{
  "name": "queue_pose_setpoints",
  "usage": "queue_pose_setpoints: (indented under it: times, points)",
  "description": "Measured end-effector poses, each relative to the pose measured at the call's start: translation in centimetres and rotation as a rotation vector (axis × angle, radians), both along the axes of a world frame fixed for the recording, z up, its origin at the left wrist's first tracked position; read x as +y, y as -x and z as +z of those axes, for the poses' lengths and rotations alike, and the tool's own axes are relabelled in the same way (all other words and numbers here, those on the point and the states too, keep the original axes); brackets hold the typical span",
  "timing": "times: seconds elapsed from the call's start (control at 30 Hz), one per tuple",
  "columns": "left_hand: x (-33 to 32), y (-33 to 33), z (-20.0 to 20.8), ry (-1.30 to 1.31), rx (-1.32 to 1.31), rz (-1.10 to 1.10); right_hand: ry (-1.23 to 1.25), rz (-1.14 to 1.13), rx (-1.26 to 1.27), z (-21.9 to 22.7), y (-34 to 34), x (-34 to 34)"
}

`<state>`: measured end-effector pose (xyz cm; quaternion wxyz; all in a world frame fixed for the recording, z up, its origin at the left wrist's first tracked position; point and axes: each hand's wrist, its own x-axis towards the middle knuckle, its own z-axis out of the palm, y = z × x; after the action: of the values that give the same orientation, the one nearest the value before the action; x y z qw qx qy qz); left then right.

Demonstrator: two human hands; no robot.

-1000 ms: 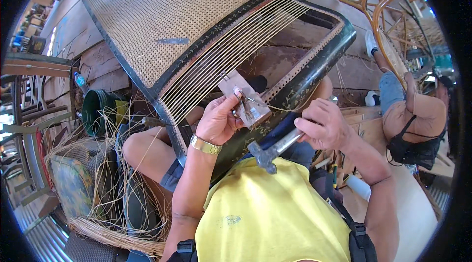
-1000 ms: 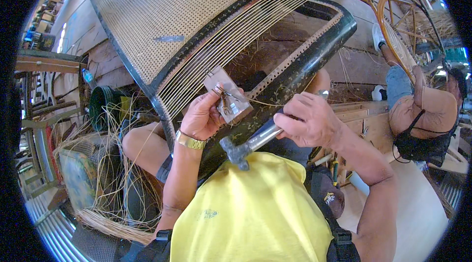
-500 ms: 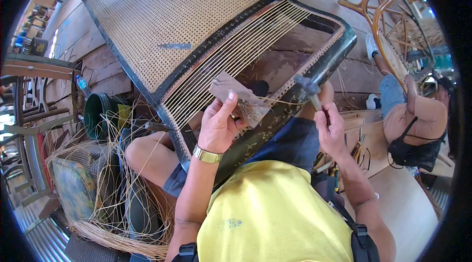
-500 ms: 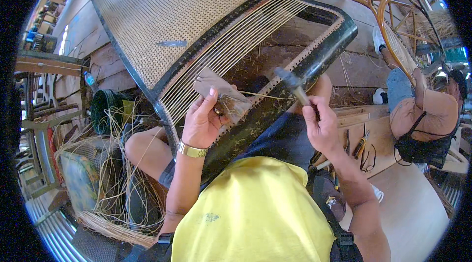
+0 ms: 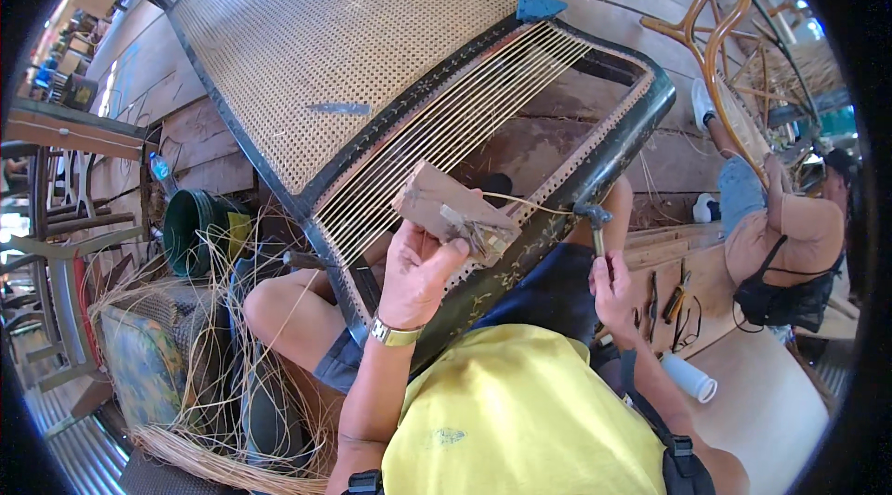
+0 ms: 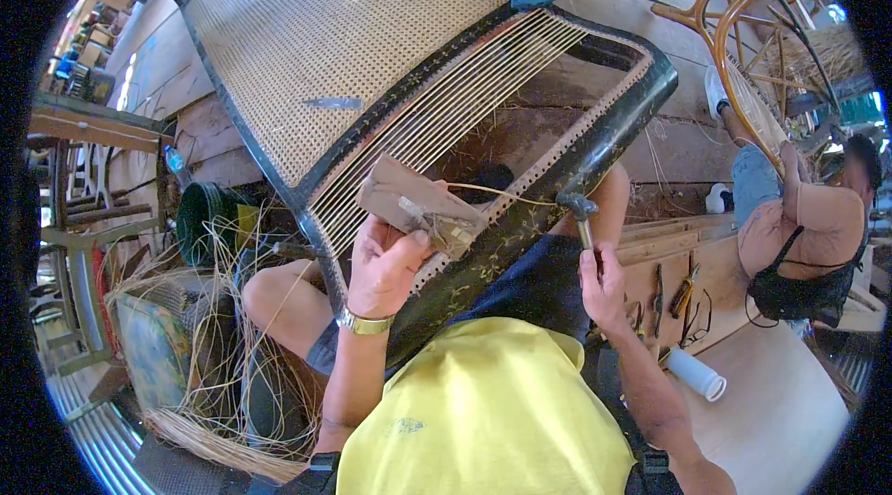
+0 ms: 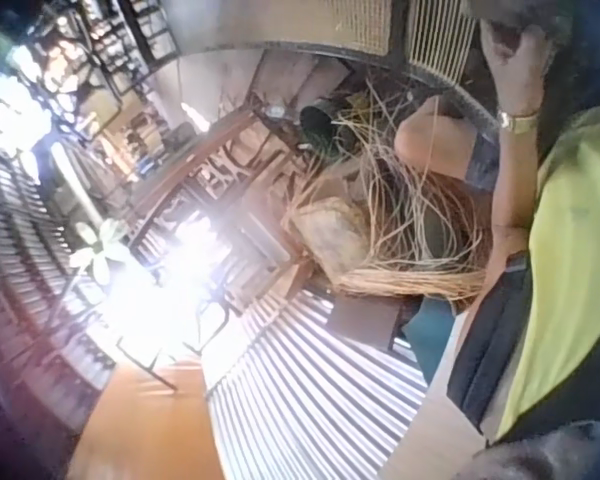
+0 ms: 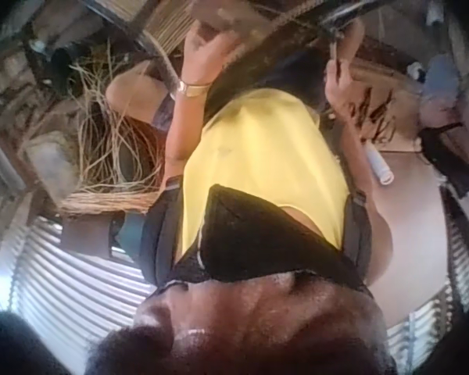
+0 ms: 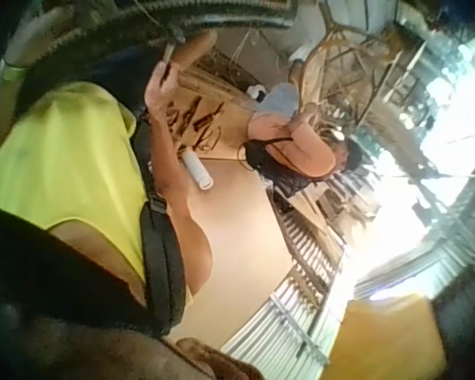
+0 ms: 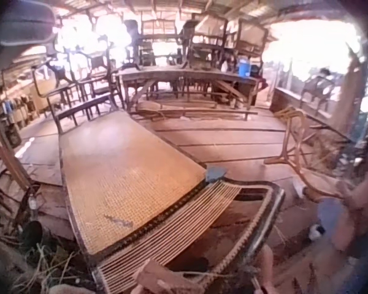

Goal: Replacing the woven seat of a wooden chair using strands of natural fiber.

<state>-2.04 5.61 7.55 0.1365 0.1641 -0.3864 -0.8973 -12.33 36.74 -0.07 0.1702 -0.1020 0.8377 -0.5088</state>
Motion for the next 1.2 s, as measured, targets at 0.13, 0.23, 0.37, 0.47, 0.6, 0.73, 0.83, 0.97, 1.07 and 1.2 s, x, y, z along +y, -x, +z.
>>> queue_pose_setpoints:
  times: [0.13, 0.23, 0.37, 0.47, 0.6, 0.73, 0.83, 0.97, 1.07, 1.2]
  points:
    - [0.3, 0.0, 0.5, 0.04, 0.026, 0.018, 0.025, -0.003, -0.021, -0.2, 0.3, 0.1]
    - [0.6, -0.1, 1.1, 0.052, 0.033, 0.041, 0.021, -0.003, -0.013, -0.3, 0.4, 0.1]
    - [0.8, 0.0, 1.6, 0.098, 0.036, 0.043, 0.0, -0.011, 0.0, -0.6, 0.5, 0.2]
    - [0.9, 0.0, 1.6, 0.104, 0.044, 0.045, 0.005, -0.036, -0.019, 0.1, 0.3, -0.3]
    - [0.9, -0.1, 1.3, 0.144, 0.0, 0.017, -0.016, -0.009, -0.002, -0.3, 0.3, 0.2]
    - [1.0, -0.4, 0.5, 0.162, 0.006, 0.027, -0.02, -0.004, 0.002, -0.2, 0.4, 0.0]
    - [1.0, -0.5, 0.3, 0.172, -0.037, 0.031, -0.02, -0.017, -0.001, -0.1, 0.3, -0.1]
    - [0.9, -0.4, 0.0, 0.133, -0.034, 0.043, -0.004, -0.032, -0.022, -0.5, 0.4, 0.1]
    - [0.7, -0.4, 0.4, 0.118, -0.039, 0.038, 0.013, -0.032, -0.036, -0.7, 0.4, 0.2]
    - [0.2, -0.6, 0.2, 0.048, -0.046, -0.016, 0.027, -0.013, -0.025, -0.3, 0.4, 0.0]
